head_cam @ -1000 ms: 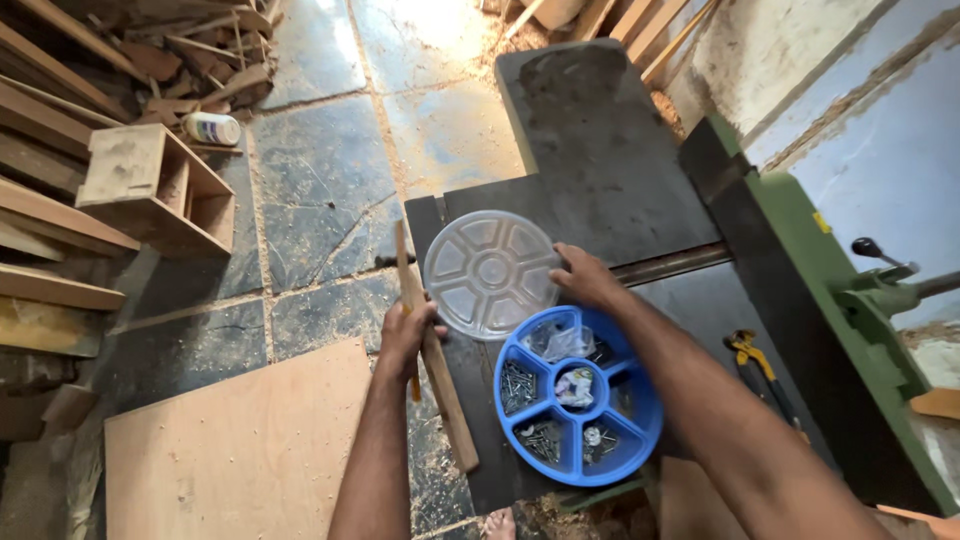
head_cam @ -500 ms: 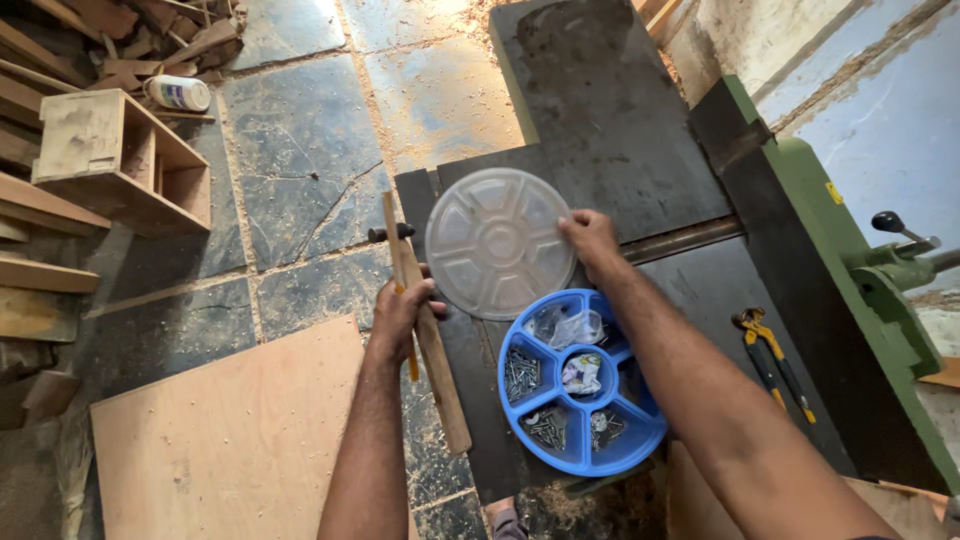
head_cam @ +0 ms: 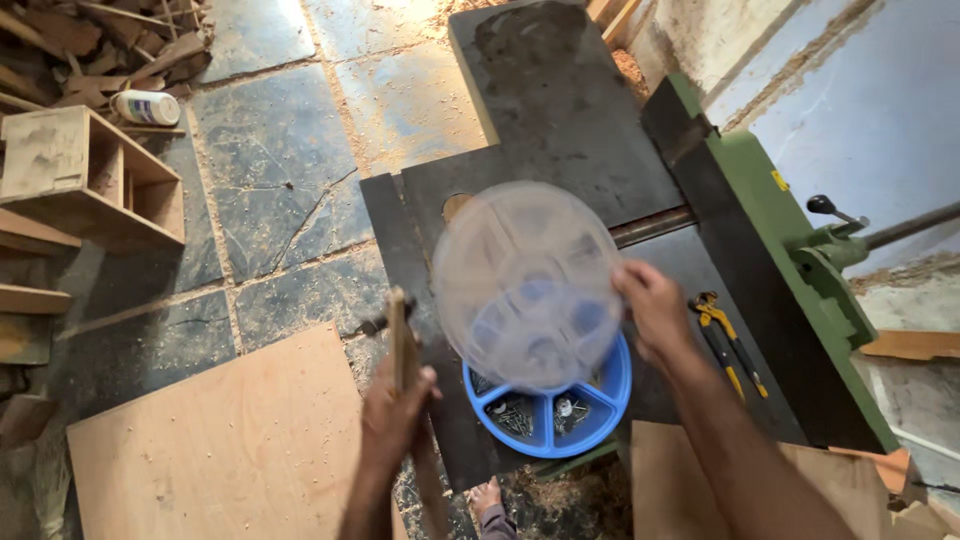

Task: The person marks a wooden board with a pencil and taps it with a hammer while the board rests on a woodworking machine.

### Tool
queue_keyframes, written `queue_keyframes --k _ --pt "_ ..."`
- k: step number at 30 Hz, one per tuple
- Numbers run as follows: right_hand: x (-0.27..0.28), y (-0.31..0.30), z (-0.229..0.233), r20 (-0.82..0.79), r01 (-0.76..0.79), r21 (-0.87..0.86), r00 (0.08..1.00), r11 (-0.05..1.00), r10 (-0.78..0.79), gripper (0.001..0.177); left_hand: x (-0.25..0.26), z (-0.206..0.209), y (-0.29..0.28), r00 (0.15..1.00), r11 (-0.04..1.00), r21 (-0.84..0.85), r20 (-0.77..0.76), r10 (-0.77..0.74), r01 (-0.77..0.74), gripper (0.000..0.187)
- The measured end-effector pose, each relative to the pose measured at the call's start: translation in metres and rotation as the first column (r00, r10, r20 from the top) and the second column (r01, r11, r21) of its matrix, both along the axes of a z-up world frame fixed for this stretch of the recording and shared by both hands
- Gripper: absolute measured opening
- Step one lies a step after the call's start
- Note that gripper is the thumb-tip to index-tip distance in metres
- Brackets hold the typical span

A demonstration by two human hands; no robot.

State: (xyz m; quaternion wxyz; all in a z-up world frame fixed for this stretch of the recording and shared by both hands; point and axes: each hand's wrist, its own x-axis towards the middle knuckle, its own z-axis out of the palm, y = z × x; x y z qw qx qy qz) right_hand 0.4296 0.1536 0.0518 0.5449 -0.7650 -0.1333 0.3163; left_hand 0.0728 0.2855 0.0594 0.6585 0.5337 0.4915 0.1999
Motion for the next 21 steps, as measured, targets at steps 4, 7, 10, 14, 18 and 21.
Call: queue_keyframes --k 4,7,10,14,18,21 --pt "-0.012 -0.081 -0.038 0.048 0.013 -0.101 0.999 0.995 -0.008 0.03 0.013 -0.017 -0.052 0.974 0.975 -0.209 -0.227 0.025 -0.073 0.057" --pt "-0.022 -0.102 -0.049 0.299 -0.062 -0.247 0.944 0.967 0.137 0.045 0.018 -0.029 -0.074 0.981 0.983 -0.151 -0.179 0.073 -0.101 0.054" --pt "-0.037 -0.097 -0.043 0.345 -0.156 -0.28 0.904 0.947 0.251 0.066 0.021 -0.038 -0.084 0.979 0.989 -0.125 -0.196 0.057 -0.083 0.05" --pt "-0.049 -0.069 -0.027 0.156 -0.179 -0.452 0.949 0.874 0.274 0.08 0.023 -0.045 -0.086 0.983 0.994 -0.067 -0.17 0.073 -0.086 0.041" --pt "-0.032 -0.051 -0.026 0.331 -0.36 -0.299 0.83 0.884 0.45 0.074 0.023 -0.043 -0.089 0.97 0.983 -0.142 -0.23 0.081 -0.116 0.039" --pt "-0.024 -0.046 -0.029 0.321 -0.413 -0.289 0.808 0.863 0.494 0.073 0.021 -0.039 -0.094 0.984 0.982 -0.137 -0.143 0.108 -0.128 0.037"
